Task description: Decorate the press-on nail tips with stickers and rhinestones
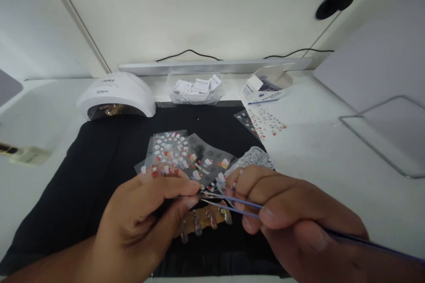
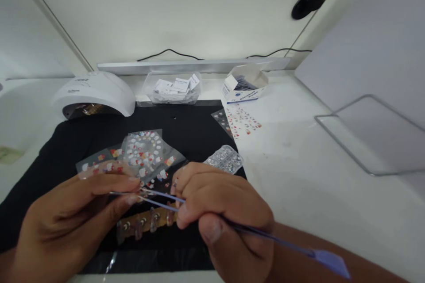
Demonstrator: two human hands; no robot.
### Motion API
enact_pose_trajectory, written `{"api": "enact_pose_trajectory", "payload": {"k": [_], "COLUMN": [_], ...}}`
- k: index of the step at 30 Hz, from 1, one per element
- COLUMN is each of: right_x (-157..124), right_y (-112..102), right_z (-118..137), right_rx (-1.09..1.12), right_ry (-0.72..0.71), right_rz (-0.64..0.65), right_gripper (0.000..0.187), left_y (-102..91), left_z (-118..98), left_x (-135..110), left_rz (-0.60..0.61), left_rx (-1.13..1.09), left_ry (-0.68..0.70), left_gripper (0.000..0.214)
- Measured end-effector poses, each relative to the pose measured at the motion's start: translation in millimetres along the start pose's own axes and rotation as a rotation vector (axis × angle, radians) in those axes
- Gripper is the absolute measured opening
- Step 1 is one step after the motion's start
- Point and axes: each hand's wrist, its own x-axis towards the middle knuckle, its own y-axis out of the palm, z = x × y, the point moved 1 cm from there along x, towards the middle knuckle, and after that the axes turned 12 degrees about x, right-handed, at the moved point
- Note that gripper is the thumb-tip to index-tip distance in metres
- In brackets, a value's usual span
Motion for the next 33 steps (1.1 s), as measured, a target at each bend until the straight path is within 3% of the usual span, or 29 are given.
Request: {"api": "enact_pose_trajectory", "payload": {"k": [11, 21, 28, 33], "right_x": [2.4, -0.5, 0.4, 1.6], "right_y": [-0.8, -0.8, -2.6, -2.1], "right_z": [2.7, 2.7, 3.5, 1.2], "right_rx": [0.020, 0.056, 0.075, 0.105], "right_ry": [-0.002, 0.034, 0.062, 0.088], "right_rz": [0.027, 0.022, 0.069, 0.080], "right_gripper": [0.025, 0.022, 0.024, 0.023], "left_y": [-3.3, -1.9, -5.4, -5.0], "left_z": [0.7, -1.9, -3.3, -3.2], "left_x": [-3.7, 1.9, 1.8, -0.8], "left_rz": [0.015, 0.060, 0.099, 0.140], "left_rx": [0.045, -0.090, -0.066, -0.069], "left_ry": [-0.015, -0.026, 0.009, -0.040], "left_gripper": [0.024, 0.025, 0.025, 0.027]}}
